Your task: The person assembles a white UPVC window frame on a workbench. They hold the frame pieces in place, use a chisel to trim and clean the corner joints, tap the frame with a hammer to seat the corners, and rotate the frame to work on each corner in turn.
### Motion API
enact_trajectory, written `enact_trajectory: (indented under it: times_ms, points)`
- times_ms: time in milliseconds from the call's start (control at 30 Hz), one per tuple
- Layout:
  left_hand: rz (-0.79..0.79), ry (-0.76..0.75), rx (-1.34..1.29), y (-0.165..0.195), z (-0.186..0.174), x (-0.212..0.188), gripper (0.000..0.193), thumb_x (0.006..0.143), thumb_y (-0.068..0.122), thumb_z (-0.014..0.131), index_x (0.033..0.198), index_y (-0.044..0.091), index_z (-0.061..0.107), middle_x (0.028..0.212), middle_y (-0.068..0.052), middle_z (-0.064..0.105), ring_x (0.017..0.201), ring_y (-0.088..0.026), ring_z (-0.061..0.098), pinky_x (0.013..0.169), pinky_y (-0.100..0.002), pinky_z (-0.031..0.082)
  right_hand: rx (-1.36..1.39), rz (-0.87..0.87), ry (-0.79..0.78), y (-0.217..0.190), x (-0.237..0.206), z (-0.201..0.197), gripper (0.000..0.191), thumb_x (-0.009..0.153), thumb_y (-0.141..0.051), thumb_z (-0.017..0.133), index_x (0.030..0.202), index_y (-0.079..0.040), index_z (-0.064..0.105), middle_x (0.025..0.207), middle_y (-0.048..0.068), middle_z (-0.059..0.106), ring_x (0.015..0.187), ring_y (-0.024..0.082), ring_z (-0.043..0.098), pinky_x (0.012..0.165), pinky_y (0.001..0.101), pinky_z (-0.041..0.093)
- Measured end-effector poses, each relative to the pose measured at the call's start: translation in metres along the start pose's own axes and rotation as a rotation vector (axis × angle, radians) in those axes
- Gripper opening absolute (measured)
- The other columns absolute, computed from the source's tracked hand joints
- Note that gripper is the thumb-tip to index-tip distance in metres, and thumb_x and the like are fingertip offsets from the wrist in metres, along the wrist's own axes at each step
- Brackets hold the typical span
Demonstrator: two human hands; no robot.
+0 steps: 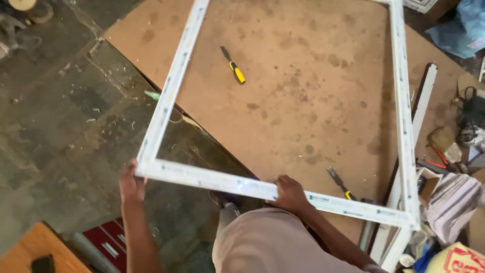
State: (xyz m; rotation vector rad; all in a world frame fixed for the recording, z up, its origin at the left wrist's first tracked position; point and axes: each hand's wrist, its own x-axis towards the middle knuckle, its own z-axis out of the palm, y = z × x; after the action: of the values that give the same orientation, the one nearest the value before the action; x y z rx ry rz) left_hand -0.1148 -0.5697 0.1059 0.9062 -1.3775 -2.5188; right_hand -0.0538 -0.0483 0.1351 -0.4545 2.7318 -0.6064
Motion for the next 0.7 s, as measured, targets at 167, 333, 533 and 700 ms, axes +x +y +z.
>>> enact_trajectory:
  times_ms: [167, 333, 533, 700]
  points:
    - [-0.030, 0.192, 0.045, 0.004, 0.040, 0.053, 0.017, 0.099, 0.018, 0.061, 0.112, 0.008, 0.067, 0.094, -0.009, 0.073, 0.076, -0.022, 0.068, 0.069, -0.038, 0.052, 0.010, -0.073, 0.297, -0.058, 0.104, 0.033, 0.064, 0.069, -0.040, 0.085, 0.117, -0.001, 0.065, 0.111, 0.020, 0.062, 0.109, 0.039, 0.059, 0.094, 0.0473, 0.050]
    - [-0.200, -0.097, 0.130, -0.082, 0.055, 0.014, 0.039, 0.097, 0.033, 0.065, 0.124, 0.005, 0.065, 0.101, -0.012, 0.072, 0.089, -0.028, 0.070, 0.077, -0.046, 0.059, 0.133, -0.052, 0.262, -0.089, 0.169, 0.038, 0.068, 0.068, -0.032, 0.080, 0.125, 0.000, 0.062, 0.118, 0.021, 0.061, 0.116, 0.040, 0.058, 0.097, 0.0470, 0.050]
    - [-0.345, -0.081, 0.158, -0.131, 0.088, 0.029, 0.071, 0.097, 0.051, 0.062, 0.144, 0.001, 0.043, 0.127, -0.012, 0.064, 0.112, -0.034, 0.067, 0.088, -0.052, 0.061, 0.217, -0.092, 0.162, -0.116, 0.171, 0.060, 0.067, 0.067, -0.027, 0.083, 0.124, 0.002, 0.060, 0.119, 0.023, 0.060, 0.115, 0.042, 0.057, 0.097, 0.0492, 0.050]
    - [-0.178, -0.252, -0.098, -0.135, 0.124, 0.097, 0.049, 0.099, 0.021, 0.074, 0.137, -0.003, 0.053, 0.119, -0.010, 0.065, 0.109, -0.026, 0.065, 0.091, -0.044, 0.058, 0.255, -0.054, 0.265, -0.118, 0.189, 0.066, 0.075, 0.065, -0.023, 0.084, 0.129, 0.005, 0.056, 0.122, 0.024, 0.057, 0.117, 0.040, 0.056, 0.096, 0.0461, 0.052]
